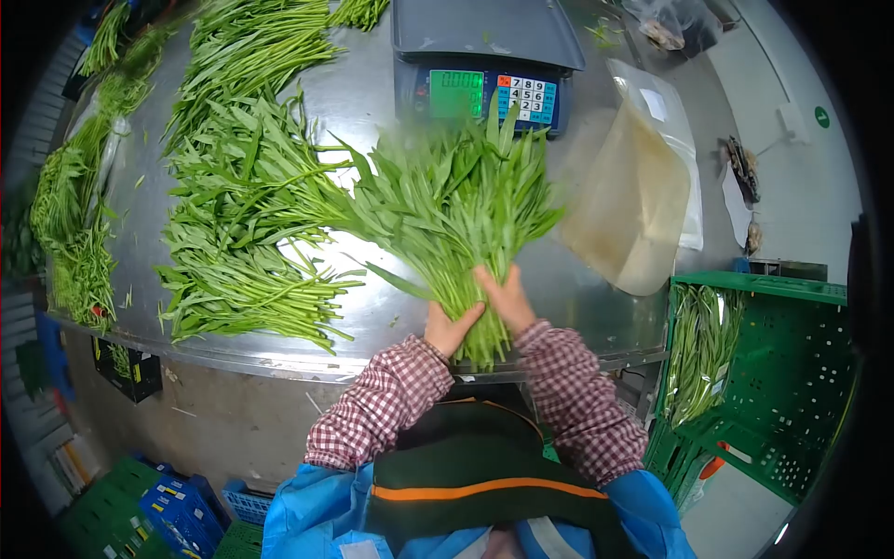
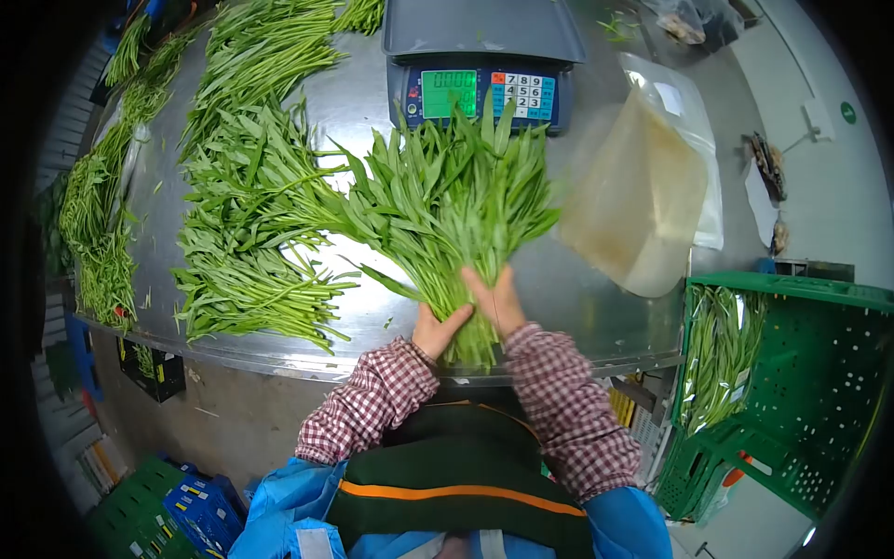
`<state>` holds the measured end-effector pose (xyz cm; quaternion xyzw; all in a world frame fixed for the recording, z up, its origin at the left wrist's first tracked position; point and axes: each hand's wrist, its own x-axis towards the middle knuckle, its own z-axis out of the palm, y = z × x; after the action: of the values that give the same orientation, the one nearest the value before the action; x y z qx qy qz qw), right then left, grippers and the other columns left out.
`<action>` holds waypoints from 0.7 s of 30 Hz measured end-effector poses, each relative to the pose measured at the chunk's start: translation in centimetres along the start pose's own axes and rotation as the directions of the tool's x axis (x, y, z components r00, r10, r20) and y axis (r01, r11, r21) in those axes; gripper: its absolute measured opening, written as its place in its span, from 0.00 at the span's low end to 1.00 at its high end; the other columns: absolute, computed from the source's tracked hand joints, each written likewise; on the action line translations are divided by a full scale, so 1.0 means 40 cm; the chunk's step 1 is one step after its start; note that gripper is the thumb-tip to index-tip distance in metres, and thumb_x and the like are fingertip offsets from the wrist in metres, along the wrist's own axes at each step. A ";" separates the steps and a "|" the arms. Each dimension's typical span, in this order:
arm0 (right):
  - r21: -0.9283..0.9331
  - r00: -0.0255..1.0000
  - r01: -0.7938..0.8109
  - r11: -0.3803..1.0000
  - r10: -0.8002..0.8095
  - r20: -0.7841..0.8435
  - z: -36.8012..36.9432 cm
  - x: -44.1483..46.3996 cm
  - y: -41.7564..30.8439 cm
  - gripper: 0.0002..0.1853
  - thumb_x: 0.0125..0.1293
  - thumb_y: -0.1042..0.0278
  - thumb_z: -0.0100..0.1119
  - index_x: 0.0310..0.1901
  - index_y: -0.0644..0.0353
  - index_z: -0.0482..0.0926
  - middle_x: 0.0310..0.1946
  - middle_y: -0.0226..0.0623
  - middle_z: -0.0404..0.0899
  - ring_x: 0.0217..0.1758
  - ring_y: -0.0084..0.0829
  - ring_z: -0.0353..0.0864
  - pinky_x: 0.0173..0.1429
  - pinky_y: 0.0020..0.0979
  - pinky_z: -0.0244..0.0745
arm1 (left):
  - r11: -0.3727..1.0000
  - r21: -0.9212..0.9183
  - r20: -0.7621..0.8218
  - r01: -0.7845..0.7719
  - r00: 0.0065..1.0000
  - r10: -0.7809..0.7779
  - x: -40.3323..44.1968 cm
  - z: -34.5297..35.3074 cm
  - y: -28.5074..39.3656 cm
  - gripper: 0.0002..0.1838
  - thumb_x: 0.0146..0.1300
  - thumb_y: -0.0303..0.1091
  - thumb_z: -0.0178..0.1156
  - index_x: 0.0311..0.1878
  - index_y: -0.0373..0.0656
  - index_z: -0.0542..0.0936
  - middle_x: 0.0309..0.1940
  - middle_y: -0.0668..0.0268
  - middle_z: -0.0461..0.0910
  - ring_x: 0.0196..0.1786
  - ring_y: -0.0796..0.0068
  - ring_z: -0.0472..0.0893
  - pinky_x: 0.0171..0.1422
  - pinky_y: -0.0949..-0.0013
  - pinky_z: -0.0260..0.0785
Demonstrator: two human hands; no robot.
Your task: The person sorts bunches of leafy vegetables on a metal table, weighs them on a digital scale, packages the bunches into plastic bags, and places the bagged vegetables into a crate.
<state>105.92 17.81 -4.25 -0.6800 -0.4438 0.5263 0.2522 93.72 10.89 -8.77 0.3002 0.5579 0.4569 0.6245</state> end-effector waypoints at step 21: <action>-0.007 0.923 -0.132 0.991 0.120 -0.366 -0.716 0.318 0.109 0.36 0.61 0.51 0.55 0.62 0.68 0.57 0.60 0.52 0.61 0.64 0.44 0.58 0.67 0.37 0.51 | 0.827 0.462 0.438 -0.319 0.893 0.100 0.466 0.694 0.235 0.40 0.49 0.34 0.66 0.63 0.34 0.58 0.54 0.50 0.69 0.57 0.61 0.70 0.63 0.66 0.60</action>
<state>134.97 30.35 -4.90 -0.7970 -0.3529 0.3990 0.2849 117.70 35.31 -2.85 0.6048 0.4855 0.2847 0.5634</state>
